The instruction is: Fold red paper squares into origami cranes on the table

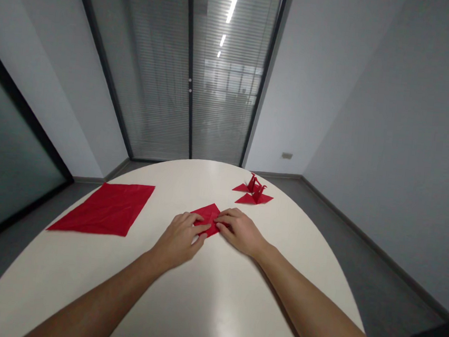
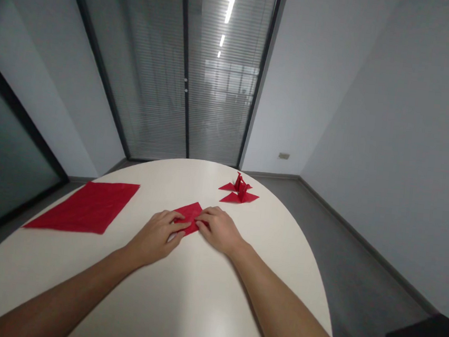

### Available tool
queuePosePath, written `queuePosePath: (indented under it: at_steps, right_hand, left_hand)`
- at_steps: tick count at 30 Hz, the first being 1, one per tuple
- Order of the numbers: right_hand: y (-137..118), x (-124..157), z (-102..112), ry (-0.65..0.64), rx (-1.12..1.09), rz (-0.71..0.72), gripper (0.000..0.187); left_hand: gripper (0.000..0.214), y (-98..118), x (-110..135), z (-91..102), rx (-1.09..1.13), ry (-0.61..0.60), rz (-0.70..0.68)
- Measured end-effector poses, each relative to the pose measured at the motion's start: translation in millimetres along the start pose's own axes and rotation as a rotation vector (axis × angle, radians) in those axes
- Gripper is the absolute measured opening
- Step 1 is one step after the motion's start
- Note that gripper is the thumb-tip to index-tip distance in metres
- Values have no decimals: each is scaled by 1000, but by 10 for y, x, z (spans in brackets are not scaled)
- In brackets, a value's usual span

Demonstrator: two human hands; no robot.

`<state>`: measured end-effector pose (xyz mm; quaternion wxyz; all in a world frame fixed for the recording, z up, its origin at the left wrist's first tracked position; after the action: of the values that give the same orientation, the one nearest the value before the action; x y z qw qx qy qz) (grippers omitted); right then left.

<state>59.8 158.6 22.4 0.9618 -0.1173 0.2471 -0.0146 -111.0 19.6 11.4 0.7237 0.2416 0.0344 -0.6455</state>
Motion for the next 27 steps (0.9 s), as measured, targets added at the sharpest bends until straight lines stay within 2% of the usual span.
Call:
queuePosePath:
  at_steps: [7,13,21,27]
  right_hand:
    - [4,7,-18,-15,6,-52,27]
    - [-49,-14,-1,-29,14,-47,33]
    - [-104,4,-35,-71,26,-74,58]
    - [-95,17,-37,-63,11,-64,50]
  left_hand:
    - [37,26,-24,51,73,-68,-62]
    - [46,-37,-3,-17,134,-93,-79]
    - [43,-62,-27,-59,104,-90,-82]
    - [35,-34,-22,-30,106,-70,-56]
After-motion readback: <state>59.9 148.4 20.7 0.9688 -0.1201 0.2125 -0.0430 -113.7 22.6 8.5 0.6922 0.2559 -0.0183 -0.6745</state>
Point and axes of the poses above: each hand's wrist, its own x-axis away from the middle knuckle, its own z-axis out of the back of the hand, y = z × x, the point moved 1 cm from there along -x, towards the middle knuckle, and after that the axes turned 13 degrees about z, right-handed, at the moved point
